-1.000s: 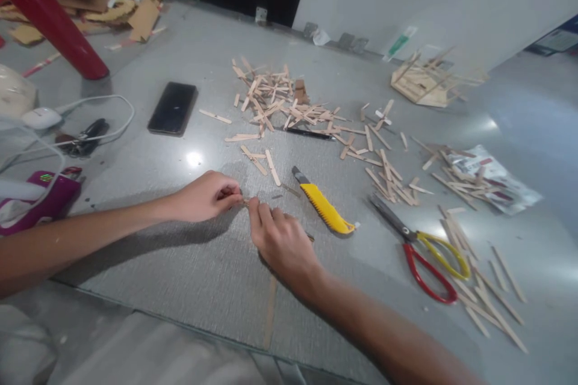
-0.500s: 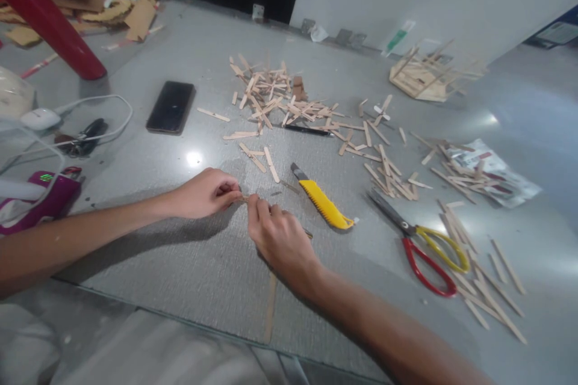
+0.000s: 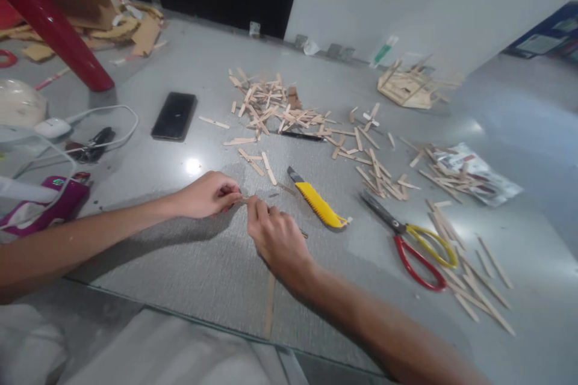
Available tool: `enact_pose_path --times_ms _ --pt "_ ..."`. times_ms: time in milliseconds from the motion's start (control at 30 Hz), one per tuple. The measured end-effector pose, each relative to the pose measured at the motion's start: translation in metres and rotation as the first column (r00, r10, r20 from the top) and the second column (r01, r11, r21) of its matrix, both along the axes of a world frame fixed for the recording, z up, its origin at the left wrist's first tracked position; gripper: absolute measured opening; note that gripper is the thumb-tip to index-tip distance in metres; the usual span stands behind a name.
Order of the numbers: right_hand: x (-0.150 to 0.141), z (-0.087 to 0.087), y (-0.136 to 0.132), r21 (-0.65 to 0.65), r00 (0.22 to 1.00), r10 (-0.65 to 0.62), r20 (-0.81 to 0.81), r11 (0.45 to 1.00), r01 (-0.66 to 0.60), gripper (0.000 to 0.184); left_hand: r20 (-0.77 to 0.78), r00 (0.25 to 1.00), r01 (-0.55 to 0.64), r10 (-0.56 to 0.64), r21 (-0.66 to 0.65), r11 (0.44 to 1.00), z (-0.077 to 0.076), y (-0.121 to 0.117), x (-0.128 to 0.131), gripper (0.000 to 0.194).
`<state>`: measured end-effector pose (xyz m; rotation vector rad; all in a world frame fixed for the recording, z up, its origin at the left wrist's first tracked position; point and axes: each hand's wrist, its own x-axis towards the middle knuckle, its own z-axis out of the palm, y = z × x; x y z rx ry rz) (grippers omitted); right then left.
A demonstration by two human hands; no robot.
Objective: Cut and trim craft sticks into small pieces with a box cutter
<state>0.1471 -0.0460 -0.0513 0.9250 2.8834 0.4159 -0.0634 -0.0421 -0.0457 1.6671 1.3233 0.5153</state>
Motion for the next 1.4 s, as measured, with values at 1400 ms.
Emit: enact_pose_path --times_ms 1400 --pt "0.076 0.051 0.020 -0.836 0.009 -0.874 -0.485 0.461 -0.297 0.040 0.459 0.882 0.108 -0.105 0.020 0.994 0.039 0.024 0.094 0.022"
